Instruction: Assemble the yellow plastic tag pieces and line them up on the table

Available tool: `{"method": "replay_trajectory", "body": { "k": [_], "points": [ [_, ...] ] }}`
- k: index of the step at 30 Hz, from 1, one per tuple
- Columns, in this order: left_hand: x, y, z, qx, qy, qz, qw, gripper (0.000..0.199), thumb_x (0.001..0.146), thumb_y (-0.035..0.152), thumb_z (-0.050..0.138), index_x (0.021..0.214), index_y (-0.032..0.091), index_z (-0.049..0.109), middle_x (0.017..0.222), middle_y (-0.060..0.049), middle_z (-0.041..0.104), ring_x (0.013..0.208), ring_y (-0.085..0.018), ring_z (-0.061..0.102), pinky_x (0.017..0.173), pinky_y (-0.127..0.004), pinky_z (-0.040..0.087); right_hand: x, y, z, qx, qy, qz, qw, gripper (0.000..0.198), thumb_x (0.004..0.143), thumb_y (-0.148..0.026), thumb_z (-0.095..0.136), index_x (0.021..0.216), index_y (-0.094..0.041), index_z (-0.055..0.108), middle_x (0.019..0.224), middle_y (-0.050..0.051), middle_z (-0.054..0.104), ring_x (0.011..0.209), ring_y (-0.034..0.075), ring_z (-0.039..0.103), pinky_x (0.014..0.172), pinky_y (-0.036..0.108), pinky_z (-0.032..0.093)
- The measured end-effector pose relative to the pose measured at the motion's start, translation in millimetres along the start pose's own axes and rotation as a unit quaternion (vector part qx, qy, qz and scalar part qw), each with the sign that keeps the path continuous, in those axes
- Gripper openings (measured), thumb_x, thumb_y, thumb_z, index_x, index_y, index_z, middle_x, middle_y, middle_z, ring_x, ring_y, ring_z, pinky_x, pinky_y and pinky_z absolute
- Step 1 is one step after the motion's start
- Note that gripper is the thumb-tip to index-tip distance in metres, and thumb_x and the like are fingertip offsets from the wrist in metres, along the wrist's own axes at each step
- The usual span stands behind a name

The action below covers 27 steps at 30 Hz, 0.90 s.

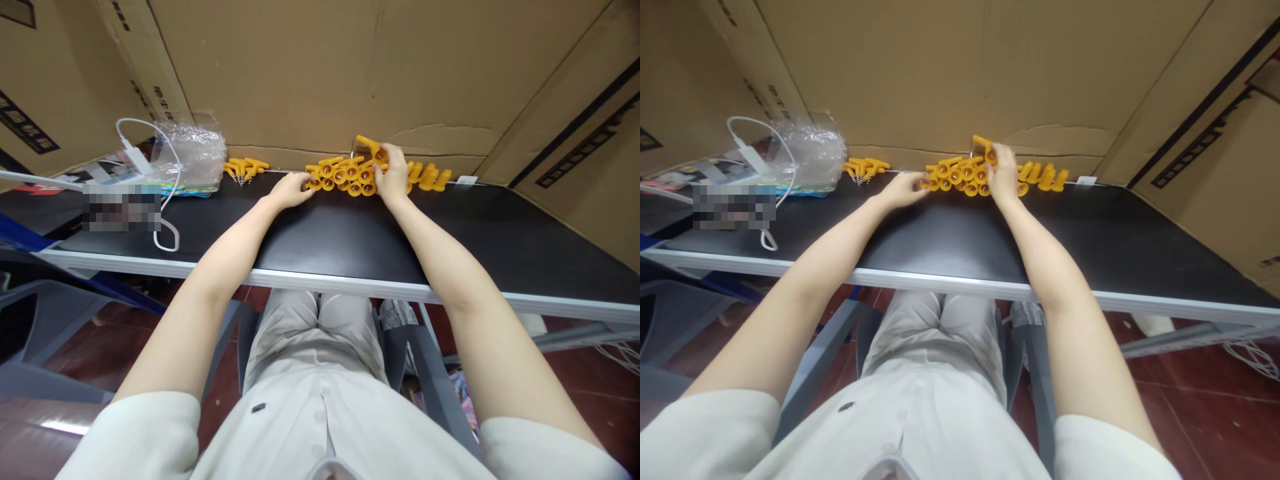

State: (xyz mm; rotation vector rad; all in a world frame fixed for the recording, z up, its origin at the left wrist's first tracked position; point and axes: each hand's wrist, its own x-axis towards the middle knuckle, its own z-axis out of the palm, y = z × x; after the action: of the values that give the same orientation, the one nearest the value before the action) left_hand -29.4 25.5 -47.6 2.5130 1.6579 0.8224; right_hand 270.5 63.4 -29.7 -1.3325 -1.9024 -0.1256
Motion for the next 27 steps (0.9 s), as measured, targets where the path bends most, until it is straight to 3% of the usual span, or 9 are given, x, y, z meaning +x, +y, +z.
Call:
{"method": "replay_trajectory", "body": {
  "k": [4, 9, 13, 17, 21, 27],
  "points": [
    [-1, 0, 0, 0.004, -0.005, -0.003, 1.0, 0.041, 0.096, 0.033, 0.065, 0.129, 0.018, 0.084, 0.104, -0.009, 0.085, 0.098, -0.027, 0.076, 0.095, -0.036, 0.056, 2, -4, 7, 0.022, -0.048, -0.013, 0.998, 0.063, 0.107, -0.034, 0.054, 0.169, -0.028, 0.057, 0.178, 0.014, 0.053, 0.172, 0.037, 0.041, 0.144, 0.069, 0.02],
    [-1, 0, 0, -0.002, -0.007, -0.003, 1.0, 0.042, 0.096, 0.034, 0.064, 0.129, 0.018, 0.085, 0.106, -0.01, 0.085, 0.096, -0.027, 0.076, 0.096, -0.037, 0.057, 2, -3, 10, 0.032, -0.143, -0.03, 0.989, 0.081, 0.103, -0.039, 0.065, 0.181, -0.03, 0.042, 0.189, 0.015, 0.035, 0.178, 0.043, 0.025, 0.136, 0.087, 0.004],
    [-1, 0, -1, -0.006, -0.002, -0.005, 1.0, 0.036, 0.096, 0.034, 0.065, 0.122, 0.02, 0.085, 0.104, -0.009, 0.085, 0.095, -0.027, 0.075, 0.097, -0.037, 0.057, 6, 6, 3, 0.022, -0.111, -0.008, 0.994, 0.074, 0.11, -0.049, 0.06, 0.179, -0.031, 0.045, 0.189, 0.014, 0.035, 0.179, 0.042, 0.024, 0.137, 0.084, 0.003],
    [-1, 3, -2, -0.005, -0.015, -0.009, 1.0, 0.032, 0.096, 0.032, 0.065, 0.116, 0.018, 0.086, 0.102, -0.011, 0.085, 0.092, -0.027, 0.075, 0.097, -0.039, 0.057, 12, 30, -11, -0.018, -0.061, 0.067, 0.996, 0.066, 0.115, -0.05, 0.047, 0.178, -0.031, 0.046, 0.189, 0.014, 0.036, 0.179, 0.041, 0.025, 0.138, 0.084, 0.007],
    [-1, 5, -3, -0.003, -0.022, -0.005, 1.0, 0.03, 0.096, 0.029, 0.064, 0.112, 0.016, 0.086, 0.102, -0.011, 0.085, 0.09, -0.027, 0.074, 0.094, -0.038, 0.057, 10, 64, -26, -0.021, -0.018, 0.142, 0.989, 0.063, 0.112, -0.033, 0.044, 0.174, -0.025, 0.051, 0.187, 0.017, 0.037, 0.177, 0.04, 0.031, 0.137, 0.084, 0.014],
    [-3, 10, -6, 0.01, -0.03, -0.004, 1.0, 0.03, 0.1, 0.029, 0.063, 0.112, 0.015, 0.087, 0.106, -0.012, 0.086, 0.094, -0.028, 0.077, 0.093, -0.037, 0.057, 7, 87, -44, -0.004, 0.006, 0.19, 0.982, 0.054, 0.108, -0.004, 0.046, 0.156, -0.018, 0.067, 0.18, 0.023, 0.048, 0.172, 0.035, 0.042, 0.14, 0.077, 0.008]
  ]
}}
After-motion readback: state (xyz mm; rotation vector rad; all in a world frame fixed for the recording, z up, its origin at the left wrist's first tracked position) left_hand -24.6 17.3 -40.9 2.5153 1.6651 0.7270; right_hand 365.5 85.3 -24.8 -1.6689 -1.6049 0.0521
